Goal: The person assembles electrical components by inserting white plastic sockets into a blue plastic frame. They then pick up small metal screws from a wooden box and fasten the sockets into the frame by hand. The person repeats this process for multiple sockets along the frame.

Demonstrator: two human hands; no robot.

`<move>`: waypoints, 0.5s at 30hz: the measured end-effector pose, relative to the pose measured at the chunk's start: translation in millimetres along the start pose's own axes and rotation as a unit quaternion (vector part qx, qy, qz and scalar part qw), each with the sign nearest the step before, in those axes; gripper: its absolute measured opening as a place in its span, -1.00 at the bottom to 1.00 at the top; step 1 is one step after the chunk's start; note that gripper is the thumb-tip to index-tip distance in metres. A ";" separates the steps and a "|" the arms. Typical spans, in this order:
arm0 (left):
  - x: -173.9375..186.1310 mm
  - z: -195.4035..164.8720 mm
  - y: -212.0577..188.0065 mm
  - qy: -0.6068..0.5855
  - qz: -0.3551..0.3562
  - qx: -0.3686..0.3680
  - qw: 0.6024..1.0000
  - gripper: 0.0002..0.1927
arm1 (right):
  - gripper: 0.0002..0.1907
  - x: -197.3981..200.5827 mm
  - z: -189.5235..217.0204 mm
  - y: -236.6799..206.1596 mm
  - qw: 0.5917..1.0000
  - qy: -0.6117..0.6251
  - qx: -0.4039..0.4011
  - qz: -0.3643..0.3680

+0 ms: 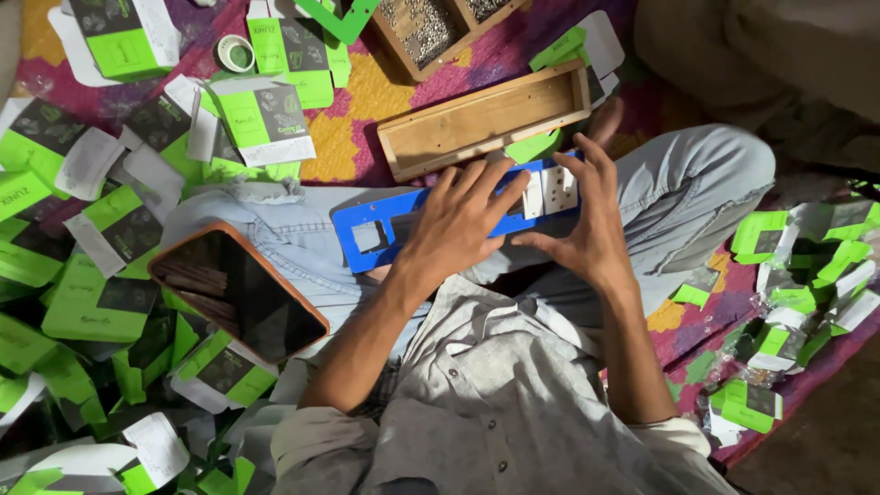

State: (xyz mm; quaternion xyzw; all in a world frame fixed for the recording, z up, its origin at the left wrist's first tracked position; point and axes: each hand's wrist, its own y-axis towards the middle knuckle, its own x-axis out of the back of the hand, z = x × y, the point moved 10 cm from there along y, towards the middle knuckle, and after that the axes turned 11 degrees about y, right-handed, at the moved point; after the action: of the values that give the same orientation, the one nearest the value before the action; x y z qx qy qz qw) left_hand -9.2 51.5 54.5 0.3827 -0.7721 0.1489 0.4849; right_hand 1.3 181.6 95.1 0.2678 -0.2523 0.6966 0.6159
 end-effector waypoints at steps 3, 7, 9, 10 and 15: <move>5.9 -3.4 -3.3 0.005 -0.050 -0.012 0.999 -0.08 | 0.10 -1.0 -1.6 -1.4 1.000 0.006 -0.011 0.009; -2.5 -1.8 -4.6 -0.004 -0.035 -0.007 0.999 -0.07 | 0.08 -4.7 1.1 -2.2 1.000 -0.013 -0.004 0.014; -4.3 -1.7 -5.4 -0.002 -0.032 -0.011 0.999 -0.06 | 0.07 -8.1 1.7 -2.2 0.999 -0.023 -0.006 0.021; -4.8 -1.3 -6.2 0.000 -0.032 -0.009 0.999 -0.07 | 0.07 -9.1 2.0 -1.9 0.999 -0.023 -0.007 0.024; -8.7 -1.9 -3.3 0.008 -0.027 -0.005 1.000 -0.04 | 0.04 -5.9 15.6 2.7 0.999 -0.025 0.026 0.029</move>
State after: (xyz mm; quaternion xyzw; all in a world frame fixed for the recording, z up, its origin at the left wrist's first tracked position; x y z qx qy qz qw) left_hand -3.5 54.4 47.4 0.3995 -0.7587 0.1349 0.4967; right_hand 0.2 166.4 102.4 0.2941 -0.2572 0.7139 0.5812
